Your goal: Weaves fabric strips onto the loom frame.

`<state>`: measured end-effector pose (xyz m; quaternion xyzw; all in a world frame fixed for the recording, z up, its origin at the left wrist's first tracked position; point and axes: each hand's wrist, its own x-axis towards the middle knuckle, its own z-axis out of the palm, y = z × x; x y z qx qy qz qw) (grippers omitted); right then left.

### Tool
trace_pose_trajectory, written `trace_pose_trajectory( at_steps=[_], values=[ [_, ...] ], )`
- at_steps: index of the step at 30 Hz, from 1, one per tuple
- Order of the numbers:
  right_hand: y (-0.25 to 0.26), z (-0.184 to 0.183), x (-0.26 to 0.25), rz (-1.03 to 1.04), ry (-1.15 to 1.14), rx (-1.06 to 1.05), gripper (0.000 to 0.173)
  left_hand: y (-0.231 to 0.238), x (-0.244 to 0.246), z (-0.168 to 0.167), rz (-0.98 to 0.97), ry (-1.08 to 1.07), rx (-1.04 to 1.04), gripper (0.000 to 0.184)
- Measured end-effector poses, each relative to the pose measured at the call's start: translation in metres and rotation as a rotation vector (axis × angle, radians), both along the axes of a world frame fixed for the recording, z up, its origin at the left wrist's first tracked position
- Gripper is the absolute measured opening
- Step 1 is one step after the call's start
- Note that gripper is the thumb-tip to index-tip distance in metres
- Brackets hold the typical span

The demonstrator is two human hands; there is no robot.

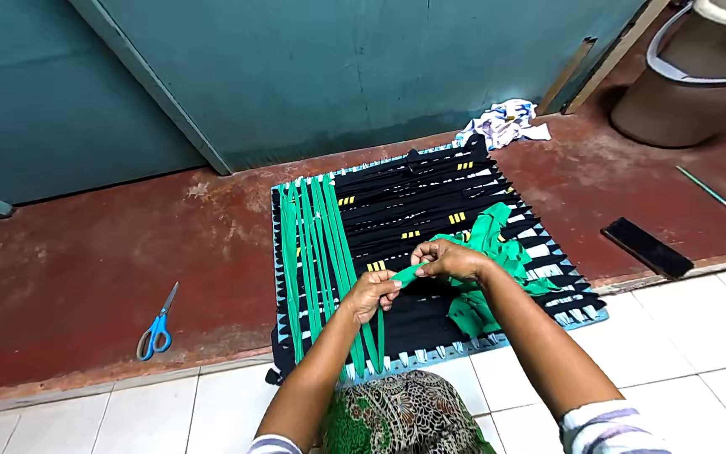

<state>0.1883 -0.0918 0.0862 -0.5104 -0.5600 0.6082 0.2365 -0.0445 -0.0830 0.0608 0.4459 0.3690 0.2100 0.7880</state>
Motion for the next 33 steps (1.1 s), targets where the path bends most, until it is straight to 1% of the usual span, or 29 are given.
trace_pose_trajectory(
  at_steps=[4,8,13,18,20,25,28,31,33],
  values=[
    [0.033,-0.005,0.029,-0.063,0.034,0.003,0.008,0.054,0.013,0.005,-0.002,0.027,-0.022,0.016],
    [0.066,-0.012,0.043,-0.225,0.105,-0.026,0.008,0.108,0.026,0.01,0.035,0.04,-0.01,0.019],
    [0.103,-0.02,0.052,-0.363,0.226,0.002,0.009,0.174,0.035,0.02,0.171,0.09,-0.003,0.02],
    [0.127,-0.031,0.051,-0.47,0.252,0.031,0.01,0.237,0.028,0.031,0.323,0.122,0.028,0.017],
    [0.134,-0.038,0.049,-0.489,0.257,0.048,0.01,0.26,0.022,0.034,0.346,0.134,0.054,0.016],
    [0.153,-0.05,0.039,-0.613,0.235,0.093,0.01,0.305,0.008,0.043,0.376,0.136,0.097,0.017],
    [0.16,-0.058,0.035,-0.644,0.216,0.129,0.01,0.327,0.001,0.04,0.39,0.186,0.124,0.018],
    [0.164,-0.064,0.026,-0.679,0.19,0.164,0.01,0.342,0.002,0.031,0.375,0.323,0.183,0.018],
    [0.167,-0.068,0.014,-0.709,0.095,0.191,0.01,0.348,0.008,0.023,0.354,0.472,0.28,0.019]
  ],
)
